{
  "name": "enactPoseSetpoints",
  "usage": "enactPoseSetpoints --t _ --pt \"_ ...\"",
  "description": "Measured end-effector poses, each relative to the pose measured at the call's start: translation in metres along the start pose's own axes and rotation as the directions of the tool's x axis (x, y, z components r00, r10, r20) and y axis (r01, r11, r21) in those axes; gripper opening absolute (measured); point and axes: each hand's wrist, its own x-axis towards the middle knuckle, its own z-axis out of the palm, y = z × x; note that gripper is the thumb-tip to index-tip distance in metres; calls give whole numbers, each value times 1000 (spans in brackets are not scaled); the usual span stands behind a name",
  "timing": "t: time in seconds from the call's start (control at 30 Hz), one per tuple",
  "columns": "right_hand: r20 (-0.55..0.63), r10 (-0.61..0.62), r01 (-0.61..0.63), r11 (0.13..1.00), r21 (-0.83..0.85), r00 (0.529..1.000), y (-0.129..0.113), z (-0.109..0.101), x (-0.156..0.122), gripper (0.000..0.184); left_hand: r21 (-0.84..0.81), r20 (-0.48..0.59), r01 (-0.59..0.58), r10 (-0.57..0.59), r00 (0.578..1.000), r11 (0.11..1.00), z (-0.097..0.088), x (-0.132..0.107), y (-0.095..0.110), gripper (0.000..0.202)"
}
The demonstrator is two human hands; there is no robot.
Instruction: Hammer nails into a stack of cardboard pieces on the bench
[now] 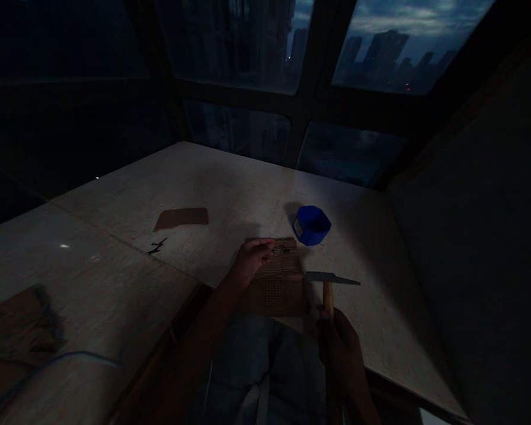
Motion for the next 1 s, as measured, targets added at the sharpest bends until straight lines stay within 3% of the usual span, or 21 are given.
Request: enactPoseSetpoints --t 0.1,0.2,0.33,0.43,0.6,1.0 --pt "-29 -5 5 1000 -13 1000 -1 -4 3 53 78 -51 -24 27 998 997 7 11 -8 35" --pt "-43 -41 39 998 -41 998 -5 -4 8 52 264 -87 -134 162 983 955 10 19 -13 22" --pt "-32 -136 132 985 -109 990 -13 6 24 45 396 41 -267 273 961 878 13 23 -20 16" --pt "-8 -190 189 978 -94 982 -21 20 40 41 404 109 -306 287 952 862 15 25 -28 16" --pt "10 -285 284 950 -129 959 -26 42 64 35 432 115 -296 274 955 852 14 29 -41 19" --pt "2 -236 230 946 -230 972 -12 52 79 31 357 103 -260 239 966 897 16 33 -44 15"
